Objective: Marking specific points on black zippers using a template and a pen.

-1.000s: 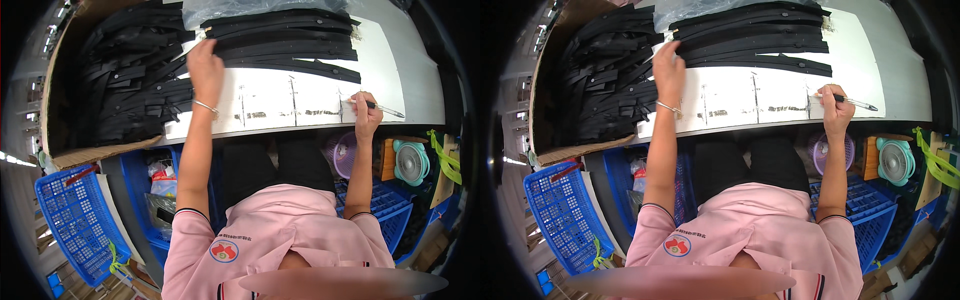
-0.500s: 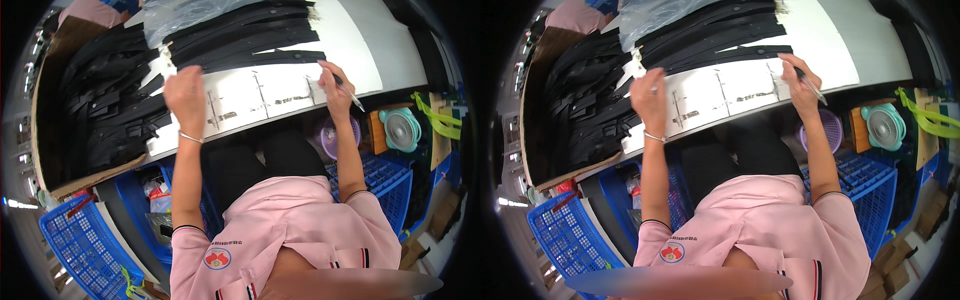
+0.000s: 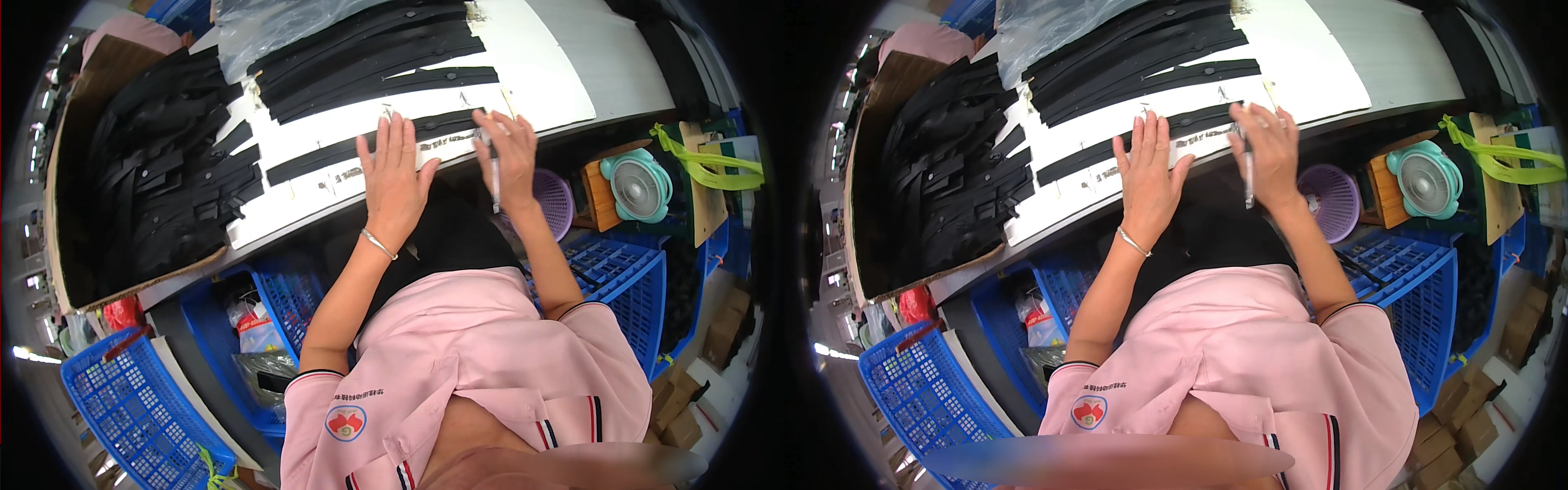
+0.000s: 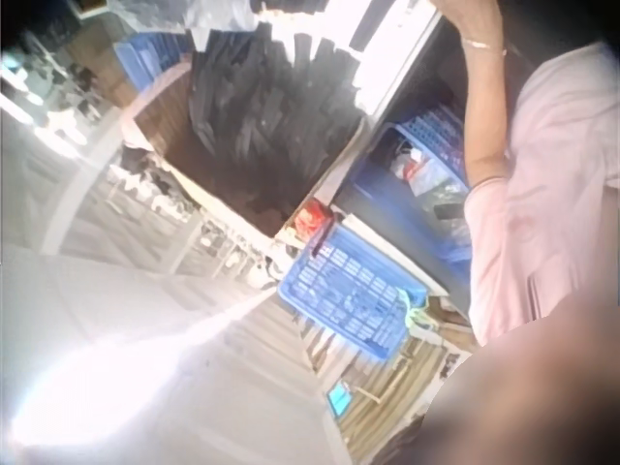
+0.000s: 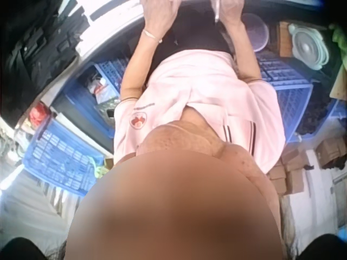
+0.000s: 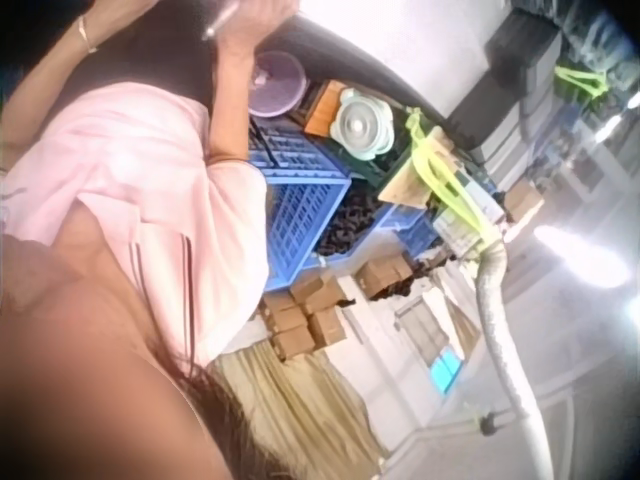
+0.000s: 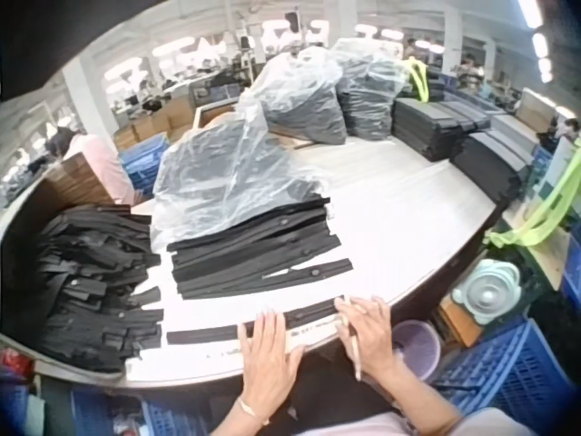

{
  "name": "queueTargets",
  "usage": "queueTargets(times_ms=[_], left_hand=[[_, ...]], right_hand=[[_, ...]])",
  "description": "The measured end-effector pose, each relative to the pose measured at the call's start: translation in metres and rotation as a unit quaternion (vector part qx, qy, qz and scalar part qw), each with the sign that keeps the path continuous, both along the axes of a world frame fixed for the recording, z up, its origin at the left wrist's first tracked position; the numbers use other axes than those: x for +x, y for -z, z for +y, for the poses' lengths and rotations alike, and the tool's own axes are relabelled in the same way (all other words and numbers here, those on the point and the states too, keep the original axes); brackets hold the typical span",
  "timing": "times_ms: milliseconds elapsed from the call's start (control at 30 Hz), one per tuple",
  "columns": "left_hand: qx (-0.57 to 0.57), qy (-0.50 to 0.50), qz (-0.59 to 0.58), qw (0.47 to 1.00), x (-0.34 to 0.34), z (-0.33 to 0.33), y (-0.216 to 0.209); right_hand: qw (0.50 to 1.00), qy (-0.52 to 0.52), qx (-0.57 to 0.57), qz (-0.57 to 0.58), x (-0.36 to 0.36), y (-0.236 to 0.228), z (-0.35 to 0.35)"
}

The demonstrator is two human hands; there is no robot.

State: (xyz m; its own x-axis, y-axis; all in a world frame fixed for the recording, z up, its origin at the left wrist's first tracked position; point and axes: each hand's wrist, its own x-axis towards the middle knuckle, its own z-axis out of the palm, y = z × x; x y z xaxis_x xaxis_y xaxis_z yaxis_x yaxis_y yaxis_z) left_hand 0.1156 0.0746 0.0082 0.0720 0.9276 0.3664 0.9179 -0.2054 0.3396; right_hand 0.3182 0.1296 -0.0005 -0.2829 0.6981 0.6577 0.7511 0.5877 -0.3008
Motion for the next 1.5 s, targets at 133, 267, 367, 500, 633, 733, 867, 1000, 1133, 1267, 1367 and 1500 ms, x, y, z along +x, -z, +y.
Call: queueTargets(times_ms=[133, 267, 367, 500, 633, 733, 867, 1000, 1133, 1267, 1367, 1500], left_hand=[[0.016, -0.043, 0.046, 0.998, -0.024, -0.019, 0.008], [0.022, -0.087, 0.028, 0.996, -0.041, -0.029, 0.006], [0.024, -0.155, 0.027, 0.987, -0.067, -0.037, 0.008], [-0.023, -0.142, 0.018, 0.989, -0.075, -0.057, 0.007], [0.0, -0.171, 0.016, 0.985, -0.077, -0.07, 0.009], [-0.002, -0.185, -0.04, 0.982, -0.084, -0.073, 0.012], [0.01, -0.187, -0.023, 0.982, -0.087, -0.072, 0.011], [0.004, -0.187, -0.029, 0.982, -0.085, -0.07, 0.009], [0.016, -0.2, -0.03, 0.979, -0.086, -0.072, 0.01], [0.009, -0.199, -0.042, 0.979, -0.084, -0.07, 0.01], [0.003, -0.197, -0.048, 0.979, -0.084, -0.069, 0.01], [-0.002, -0.202, -0.05, 0.978, -0.086, -0.071, 0.009]], right_hand=[[0.998, 0.041, 0.042, -0.023, 0.036, 0.009, 0.016], [0.999, 0.031, 0.039, -0.004, 0.039, 0.016, 0.016], [0.999, 0.026, 0.043, 0.01, 0.037, 0.02, 0.017], [0.997, 0.046, 0.042, -0.037, 0.039, 0.022, 0.019], [0.995, 0.038, 0.053, -0.079, 0.04, 0.018, 0.02], [0.996, 0.04, 0.03, -0.069, 0.038, 0.013, 0.017], [0.997, 0.05, -0.015, -0.059, 0.025, -0.007, 0.015], [0.974, -0.031, -0.197, 0.108, -0.038, -0.043, 0.001], [0.881, -0.187, -0.355, 0.248, -0.109, -0.057, -0.005], [0.815, -0.211, -0.439, 0.313, -0.161, -0.052, -0.005], [0.837, -0.219, -0.427, 0.263, -0.177, -0.026, -0.001], [0.884, -0.218, -0.356, 0.213, -0.184, -0.017, -0.005]])
